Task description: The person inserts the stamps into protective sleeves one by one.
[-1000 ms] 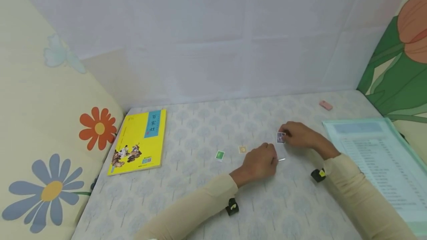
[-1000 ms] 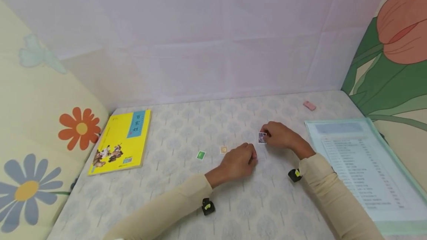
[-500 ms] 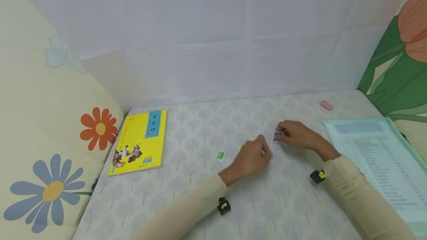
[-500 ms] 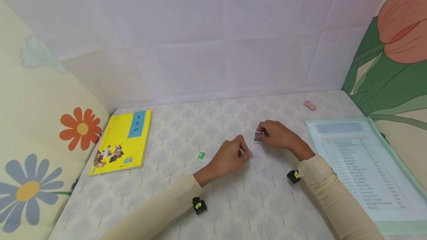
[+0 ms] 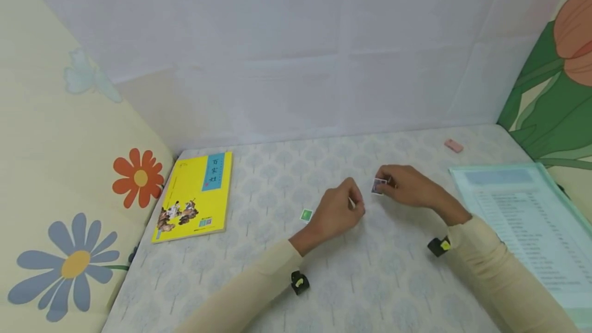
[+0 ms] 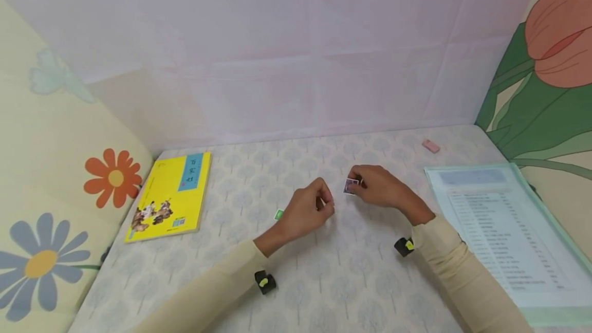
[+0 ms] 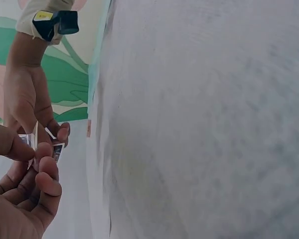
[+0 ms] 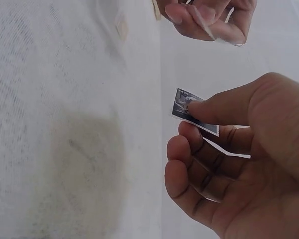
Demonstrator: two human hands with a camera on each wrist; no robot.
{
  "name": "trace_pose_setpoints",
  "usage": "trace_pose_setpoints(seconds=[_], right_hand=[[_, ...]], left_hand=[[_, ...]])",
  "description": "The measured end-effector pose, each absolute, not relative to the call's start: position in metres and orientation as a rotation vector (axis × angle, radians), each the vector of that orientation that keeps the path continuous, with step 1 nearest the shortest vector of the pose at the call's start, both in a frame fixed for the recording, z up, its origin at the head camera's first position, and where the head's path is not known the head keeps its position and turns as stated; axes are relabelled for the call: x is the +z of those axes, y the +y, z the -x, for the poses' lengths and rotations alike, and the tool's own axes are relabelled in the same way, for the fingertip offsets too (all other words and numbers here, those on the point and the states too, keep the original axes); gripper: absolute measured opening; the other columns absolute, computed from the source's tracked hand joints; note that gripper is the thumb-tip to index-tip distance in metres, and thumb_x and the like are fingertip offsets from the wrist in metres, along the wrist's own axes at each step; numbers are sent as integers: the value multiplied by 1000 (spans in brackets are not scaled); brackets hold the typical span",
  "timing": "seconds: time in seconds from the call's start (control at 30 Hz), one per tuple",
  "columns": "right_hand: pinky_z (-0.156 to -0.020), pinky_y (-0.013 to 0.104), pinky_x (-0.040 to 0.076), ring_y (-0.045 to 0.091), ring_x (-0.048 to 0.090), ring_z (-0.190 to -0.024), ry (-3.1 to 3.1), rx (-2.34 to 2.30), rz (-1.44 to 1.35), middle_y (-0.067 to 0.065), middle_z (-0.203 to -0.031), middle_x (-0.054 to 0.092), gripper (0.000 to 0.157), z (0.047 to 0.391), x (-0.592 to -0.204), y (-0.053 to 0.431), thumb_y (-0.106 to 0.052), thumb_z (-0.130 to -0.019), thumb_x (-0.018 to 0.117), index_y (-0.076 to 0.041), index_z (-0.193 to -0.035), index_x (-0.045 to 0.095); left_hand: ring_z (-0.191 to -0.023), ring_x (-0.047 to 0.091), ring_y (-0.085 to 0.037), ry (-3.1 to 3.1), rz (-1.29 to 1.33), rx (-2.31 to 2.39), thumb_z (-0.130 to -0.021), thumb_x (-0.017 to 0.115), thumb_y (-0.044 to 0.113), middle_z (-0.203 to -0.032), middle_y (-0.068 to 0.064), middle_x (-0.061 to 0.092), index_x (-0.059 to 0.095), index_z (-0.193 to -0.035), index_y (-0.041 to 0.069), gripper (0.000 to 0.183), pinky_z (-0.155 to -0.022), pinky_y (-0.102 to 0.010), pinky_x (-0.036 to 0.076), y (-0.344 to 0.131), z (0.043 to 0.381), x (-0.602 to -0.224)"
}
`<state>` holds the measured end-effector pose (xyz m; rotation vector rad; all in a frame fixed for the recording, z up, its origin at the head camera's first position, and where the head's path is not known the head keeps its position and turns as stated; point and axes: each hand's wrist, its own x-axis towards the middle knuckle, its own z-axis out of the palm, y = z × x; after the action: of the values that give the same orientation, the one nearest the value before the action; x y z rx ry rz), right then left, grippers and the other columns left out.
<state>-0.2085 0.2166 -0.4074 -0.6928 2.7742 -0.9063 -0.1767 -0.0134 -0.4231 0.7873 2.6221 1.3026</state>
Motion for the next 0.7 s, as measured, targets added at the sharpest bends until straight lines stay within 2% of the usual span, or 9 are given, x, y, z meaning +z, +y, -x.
trace_pose_setpoints(seconds=[0.17,0.33,0.43,0.7], right_hand=[[-65,34,49,14,58,-77,2805,-938,728,-2,-90,65,4,206,-404,214,-12,-99,64,-10,-103,65],[-62,34,49,13,59,-72,2821,-1028,756,0,-88,67,5,204,-401,211,-15,-100,64,-14,-105,64],[-63,35,51,15,64,-76,2805,-1117,732,2,-91,69,7,202,-398,209,-19,-100,65,-16,-107,63],[-66,36,54,26,67,-81,2709,-1372,700,6,-92,70,16,196,-391,202,-31,-99,66,-19,-109,63]], left_hand=[[-71,57,-6,2606,-871,1367,-98,62,9,-85,7,61,59,-107,16,11,-58,-23,49,-19,179,-423],[-68,56,-5,2623,-942,1375,-100,54,7,-84,6,61,63,-117,13,21,-61,-23,49,-23,180,-423],[-68,56,-6,2626,-935,1402,-100,51,7,-86,4,63,64,-117,13,22,-61,-24,49,-26,181,-422],[-68,59,-8,2619,-881,1519,-104,58,18,-87,-1,67,63,-111,16,9,-57,-26,49,-33,184,-423]])
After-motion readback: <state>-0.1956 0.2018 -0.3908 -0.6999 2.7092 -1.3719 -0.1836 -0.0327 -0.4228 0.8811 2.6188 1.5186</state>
